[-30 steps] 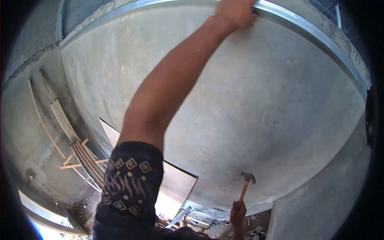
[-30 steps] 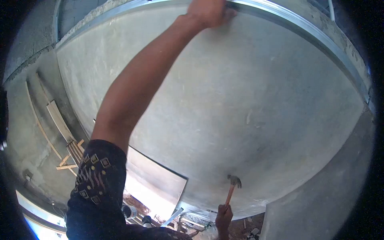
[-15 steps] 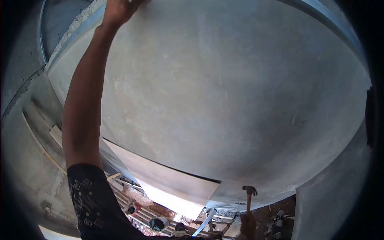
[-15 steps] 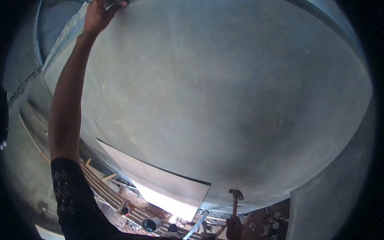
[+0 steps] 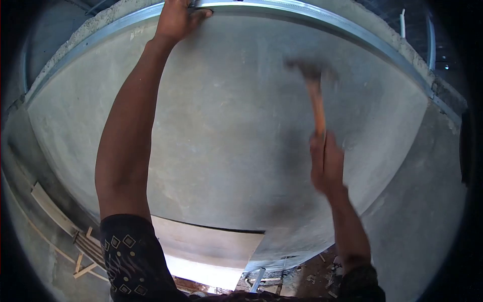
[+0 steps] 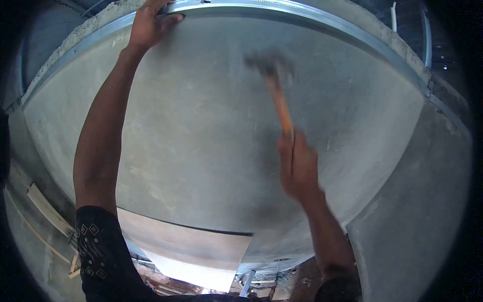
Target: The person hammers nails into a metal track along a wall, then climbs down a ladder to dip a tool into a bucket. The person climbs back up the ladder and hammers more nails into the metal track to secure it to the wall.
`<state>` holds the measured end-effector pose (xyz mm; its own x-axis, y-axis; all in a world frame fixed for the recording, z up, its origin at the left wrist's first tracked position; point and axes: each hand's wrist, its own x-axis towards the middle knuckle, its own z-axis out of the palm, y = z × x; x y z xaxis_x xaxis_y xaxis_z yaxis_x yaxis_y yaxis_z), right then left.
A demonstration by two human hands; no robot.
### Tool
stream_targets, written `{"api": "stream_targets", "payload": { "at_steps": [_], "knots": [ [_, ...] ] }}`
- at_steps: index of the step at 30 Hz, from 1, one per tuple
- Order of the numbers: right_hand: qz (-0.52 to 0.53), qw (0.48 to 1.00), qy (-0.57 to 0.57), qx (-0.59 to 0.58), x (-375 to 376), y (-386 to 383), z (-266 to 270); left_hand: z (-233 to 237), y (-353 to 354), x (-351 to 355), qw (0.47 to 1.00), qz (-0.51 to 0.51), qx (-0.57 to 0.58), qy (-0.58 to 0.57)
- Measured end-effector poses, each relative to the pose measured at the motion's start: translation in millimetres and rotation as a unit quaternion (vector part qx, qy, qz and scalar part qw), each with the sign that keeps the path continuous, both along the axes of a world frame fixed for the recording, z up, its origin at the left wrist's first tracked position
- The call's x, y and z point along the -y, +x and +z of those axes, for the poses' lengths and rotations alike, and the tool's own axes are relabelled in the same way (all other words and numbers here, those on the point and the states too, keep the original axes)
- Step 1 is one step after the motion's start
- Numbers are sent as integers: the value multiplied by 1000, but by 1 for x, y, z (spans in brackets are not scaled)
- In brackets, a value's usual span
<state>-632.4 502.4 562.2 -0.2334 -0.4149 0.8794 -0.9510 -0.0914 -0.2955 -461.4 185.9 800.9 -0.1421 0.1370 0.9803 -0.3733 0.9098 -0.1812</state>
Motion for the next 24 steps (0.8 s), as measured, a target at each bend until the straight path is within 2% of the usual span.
{"api": "stream_targets", "payload": {
  "at_steps": [4,7,9,11,15,16,17,21,23,24],
  "knots": [
    [-92,990,-22,-106,43,18,113,-3,4,-7,999,-34,5,29],
    [-142,979,13,-144,57,34,156,-3,3,-5,999,-35,-12,26],
    [-165,974,32,-151,56,46,164,-2,3,-4,998,-54,-7,18],
    [-37,945,-179,-270,58,54,166,-2,5,-2,997,-71,-8,16],
    [0,939,-209,-274,79,22,160,0,9,-4,998,-57,6,6],
    [-107,960,-115,-231,80,11,159,0,11,-5,998,-64,15,16],
    [-210,960,-23,-181,78,12,161,3,10,-7,998,-65,15,11],
    [-151,969,-32,-194,54,25,169,-1,5,-2,999,-53,9,2],
    [-48,951,-152,-265,56,42,174,1,6,0,999,-53,-7,7],
    [-46,950,-155,-267,60,45,175,0,6,-1,998,-58,-8,6]
  ]
}}
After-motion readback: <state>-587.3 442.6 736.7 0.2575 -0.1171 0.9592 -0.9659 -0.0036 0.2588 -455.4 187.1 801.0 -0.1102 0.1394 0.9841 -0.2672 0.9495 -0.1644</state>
